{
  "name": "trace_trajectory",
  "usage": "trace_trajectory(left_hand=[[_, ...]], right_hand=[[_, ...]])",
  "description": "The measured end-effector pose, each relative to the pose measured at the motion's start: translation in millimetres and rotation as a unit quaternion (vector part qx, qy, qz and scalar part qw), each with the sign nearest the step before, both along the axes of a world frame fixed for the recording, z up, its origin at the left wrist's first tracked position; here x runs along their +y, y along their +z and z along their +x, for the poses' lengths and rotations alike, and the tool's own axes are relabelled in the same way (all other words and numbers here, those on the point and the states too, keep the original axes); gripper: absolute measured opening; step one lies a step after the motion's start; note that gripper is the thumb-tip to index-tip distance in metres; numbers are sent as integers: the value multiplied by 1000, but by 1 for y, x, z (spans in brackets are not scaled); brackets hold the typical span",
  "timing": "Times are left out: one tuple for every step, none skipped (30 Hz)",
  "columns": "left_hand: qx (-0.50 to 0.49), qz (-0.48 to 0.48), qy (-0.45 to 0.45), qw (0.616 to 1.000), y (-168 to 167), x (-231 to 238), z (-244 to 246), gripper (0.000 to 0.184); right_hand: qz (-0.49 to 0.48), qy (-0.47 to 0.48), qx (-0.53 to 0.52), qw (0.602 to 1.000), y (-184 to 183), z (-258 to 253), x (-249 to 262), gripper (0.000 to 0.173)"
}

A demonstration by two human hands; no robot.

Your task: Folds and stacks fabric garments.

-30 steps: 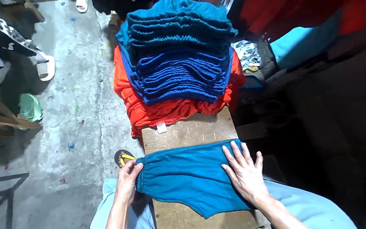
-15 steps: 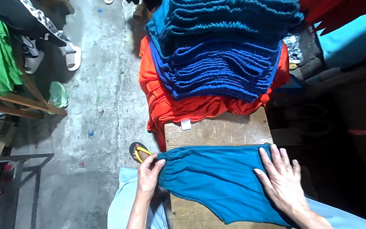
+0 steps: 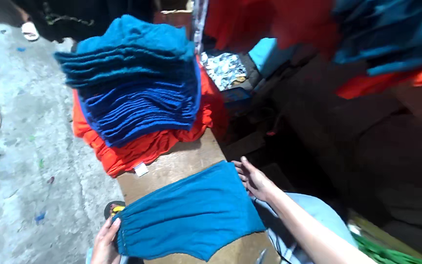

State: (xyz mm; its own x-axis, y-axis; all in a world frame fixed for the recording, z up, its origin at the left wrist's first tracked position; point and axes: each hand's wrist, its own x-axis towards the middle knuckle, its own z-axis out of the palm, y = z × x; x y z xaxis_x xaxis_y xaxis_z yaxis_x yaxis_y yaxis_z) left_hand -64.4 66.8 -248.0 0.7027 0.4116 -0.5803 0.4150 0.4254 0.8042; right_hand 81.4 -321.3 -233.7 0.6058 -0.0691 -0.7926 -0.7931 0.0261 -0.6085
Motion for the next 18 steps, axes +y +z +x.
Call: trace_trajectory(left_hand=[[3,1,-9,1000,0,2,-1,24],[9,4,-18,1000,0,5,-2,24],[13,6,-26,1000,0,8,-3,24],[15,9,-35,999,1,10,-3,24],[18,16,-45,999,2,12,-3,24],[23,29,-54,998,4,12,-2,24],[29,43,-64,997,5,13,-1,24],[33,57,-72,995,6,14,0,23],[36,71,-77,994,7,14,0,23],[38,83,-80,993,8,13,1,22],[41,90,-76,992,9,13,2,22],[44,96,-71,992,9,12,3,20],[47,103,-64,992,8,11,4,19],[48,108,-57,991,8,10,4,19],[51,112,-53,991,7,10,5,18],[54,113,-49,991,7,10,6,18],[58,113,-45,991,6,9,7,18],[62,112,-39,991,7,7,7,17]], right_hand=[[7,25,16,1000,-2,4,-1,56],[15,45,18,999,-3,6,-1,49],[22,58,7,998,-5,7,0,41],[19,72,-19,997,-8,7,0,31],[10,79,-51,996,-12,6,1,20],[0,78,-87,993,-14,4,2,13],[-12,74,-125,989,-14,4,2,8],[-23,74,-164,983,-13,5,3,7],[-36,71,-201,976,-11,6,3,7],[-57,64,-231,969,-7,8,5,9],[-82,59,-252,962,-4,9,6,10],[-112,60,-272,954,-2,11,7,12],[-140,69,-292,944,0,11,6,17],[-172,89,-317,928,3,8,4,23],[-206,114,-357,904,6,1,1,26],[-235,143,-400,874,9,-11,-4,26],[-255,173,-438,845,13,-27,-10,24],[-275,205,-471,813,16,-48,-16,21]])
